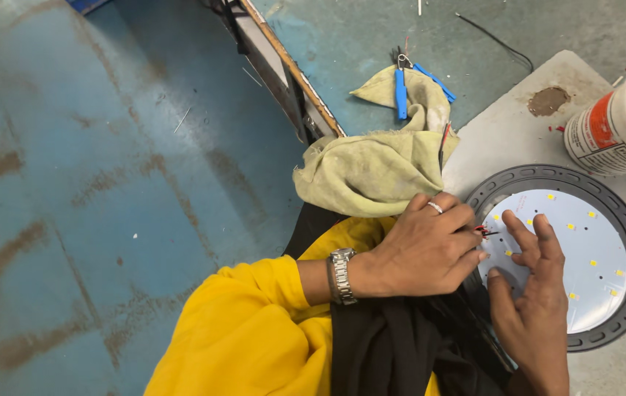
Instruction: The person applies white paste to the inside of a circular housing, places an LED panel into the housing, trims wires, and solders the wires to the LED panel. The person uses a spatula, wire cutters, and a soldering iron to complete the assembly.
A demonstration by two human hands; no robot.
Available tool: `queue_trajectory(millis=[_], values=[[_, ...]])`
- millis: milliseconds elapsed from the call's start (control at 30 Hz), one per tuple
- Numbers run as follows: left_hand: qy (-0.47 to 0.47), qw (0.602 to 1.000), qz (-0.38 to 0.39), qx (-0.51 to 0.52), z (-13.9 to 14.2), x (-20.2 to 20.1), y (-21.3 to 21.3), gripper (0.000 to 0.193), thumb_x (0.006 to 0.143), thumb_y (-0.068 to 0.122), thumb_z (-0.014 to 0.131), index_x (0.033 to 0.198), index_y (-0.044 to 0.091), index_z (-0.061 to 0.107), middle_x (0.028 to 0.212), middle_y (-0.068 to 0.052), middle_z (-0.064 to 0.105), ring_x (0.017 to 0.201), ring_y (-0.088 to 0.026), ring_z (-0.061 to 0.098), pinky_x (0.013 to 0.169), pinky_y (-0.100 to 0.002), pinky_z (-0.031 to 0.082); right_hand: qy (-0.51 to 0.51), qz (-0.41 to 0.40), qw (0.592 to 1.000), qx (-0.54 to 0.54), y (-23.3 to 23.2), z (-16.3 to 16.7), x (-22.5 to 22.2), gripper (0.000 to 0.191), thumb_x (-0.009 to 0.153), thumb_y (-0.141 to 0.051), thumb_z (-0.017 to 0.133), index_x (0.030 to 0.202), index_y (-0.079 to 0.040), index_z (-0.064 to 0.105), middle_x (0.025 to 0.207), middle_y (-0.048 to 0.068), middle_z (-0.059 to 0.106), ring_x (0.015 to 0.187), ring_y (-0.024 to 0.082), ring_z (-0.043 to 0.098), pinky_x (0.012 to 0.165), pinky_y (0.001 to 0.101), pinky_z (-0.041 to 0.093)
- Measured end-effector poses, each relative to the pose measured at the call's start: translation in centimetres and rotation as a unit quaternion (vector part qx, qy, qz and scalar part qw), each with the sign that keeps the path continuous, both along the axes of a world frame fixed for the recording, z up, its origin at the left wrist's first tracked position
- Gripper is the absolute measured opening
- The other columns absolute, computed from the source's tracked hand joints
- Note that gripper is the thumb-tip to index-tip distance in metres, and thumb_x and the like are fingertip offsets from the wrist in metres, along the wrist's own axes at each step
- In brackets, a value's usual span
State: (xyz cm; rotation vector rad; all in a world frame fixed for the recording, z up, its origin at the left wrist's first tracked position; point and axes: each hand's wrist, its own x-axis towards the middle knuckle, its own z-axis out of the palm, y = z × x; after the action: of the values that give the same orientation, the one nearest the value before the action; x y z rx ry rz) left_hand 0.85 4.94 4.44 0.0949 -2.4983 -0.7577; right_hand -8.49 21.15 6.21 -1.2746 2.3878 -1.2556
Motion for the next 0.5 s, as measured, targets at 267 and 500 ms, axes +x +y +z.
queue_trajectory(millis=[267, 500], values=[[-0.017, 0.994, -0.096, 0.053, -0.4, -0.3, -2.5, 0.024, 0.089, 0.033, 0.068, 0.103, 0.019, 0.081, 0.104, 0.000, 0.060, 0.110, -0.022, 0.052, 0.093, -0.045, 0.033, 0.008, -0.004, 1.000, 0.018, -0.2, -0.1, 0.1, 0.081, 0.087, 0.006, 0.058, 0.160, -0.002, 0.024, 0.153, 0.014, 0.056, 0.135, 0.028, 0.054, 0.108, 0.0391, 0.044], [-0.138, 0.963, -0.225, 0.049, -0.6, -5.9, -6.9, 0.020, 0.076, 0.046, 0.078, 0.082, 0.028, 0.084, 0.089, 0.005, 0.063, 0.103, -0.018, 0.054, 0.088, -0.043, 0.031, 0.054, -0.008, 0.997, 0.053, -0.4, 0.5, 0.0, 0.073, 0.083, 0.004, 0.060, 0.151, 0.002, 0.035, 0.151, 0.015, 0.056, 0.134, 0.034, 0.053, 0.109, 0.0422, 0.046]])
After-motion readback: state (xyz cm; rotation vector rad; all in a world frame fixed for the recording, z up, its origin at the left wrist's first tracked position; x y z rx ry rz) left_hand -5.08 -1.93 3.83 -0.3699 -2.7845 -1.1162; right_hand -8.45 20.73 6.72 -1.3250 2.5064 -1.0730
